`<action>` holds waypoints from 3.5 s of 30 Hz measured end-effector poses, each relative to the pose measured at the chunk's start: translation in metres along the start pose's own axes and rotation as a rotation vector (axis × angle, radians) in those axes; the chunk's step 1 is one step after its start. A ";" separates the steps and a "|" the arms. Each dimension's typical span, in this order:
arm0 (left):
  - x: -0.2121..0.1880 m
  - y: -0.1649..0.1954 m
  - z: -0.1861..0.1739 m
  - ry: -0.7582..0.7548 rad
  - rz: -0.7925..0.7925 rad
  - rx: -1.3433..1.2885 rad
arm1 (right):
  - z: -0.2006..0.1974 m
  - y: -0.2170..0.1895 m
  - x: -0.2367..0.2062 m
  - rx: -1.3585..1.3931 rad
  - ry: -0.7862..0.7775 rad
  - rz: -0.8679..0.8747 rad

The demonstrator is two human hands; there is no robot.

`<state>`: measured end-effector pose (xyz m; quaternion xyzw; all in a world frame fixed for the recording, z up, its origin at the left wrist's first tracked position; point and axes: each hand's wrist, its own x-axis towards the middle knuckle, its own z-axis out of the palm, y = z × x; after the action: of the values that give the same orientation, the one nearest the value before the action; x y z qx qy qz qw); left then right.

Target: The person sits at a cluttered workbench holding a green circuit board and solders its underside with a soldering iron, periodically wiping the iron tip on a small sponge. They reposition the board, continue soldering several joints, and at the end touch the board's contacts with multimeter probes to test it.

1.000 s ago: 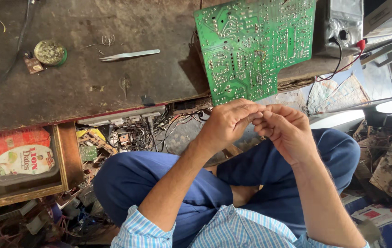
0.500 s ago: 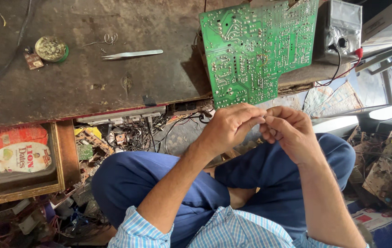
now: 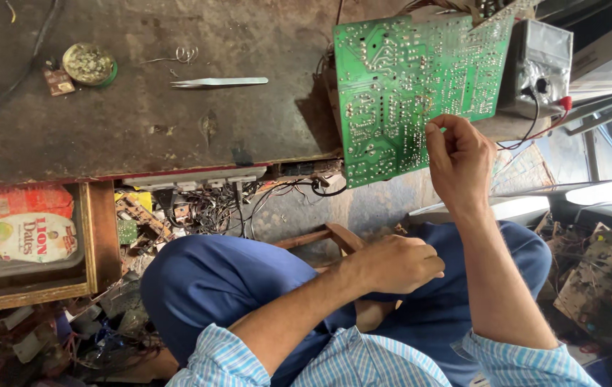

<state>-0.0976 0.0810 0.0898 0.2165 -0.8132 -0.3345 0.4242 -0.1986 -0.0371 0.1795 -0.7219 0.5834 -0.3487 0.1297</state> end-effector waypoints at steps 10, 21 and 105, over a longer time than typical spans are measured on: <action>-0.001 -0.006 0.003 0.050 0.003 0.024 | 0.009 0.005 0.001 0.007 0.004 -0.007; 0.000 -0.007 0.002 0.027 0.005 -0.005 | 0.014 0.001 0.001 -0.015 0.018 0.053; -0.009 -0.051 0.026 -0.028 -0.305 0.026 | 0.208 -0.170 0.127 0.047 -0.613 -0.548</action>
<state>-0.1113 0.0615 0.0370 0.3382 -0.7811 -0.3873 0.3543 0.0755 -0.1531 0.1750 -0.9178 0.2960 -0.1524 0.2162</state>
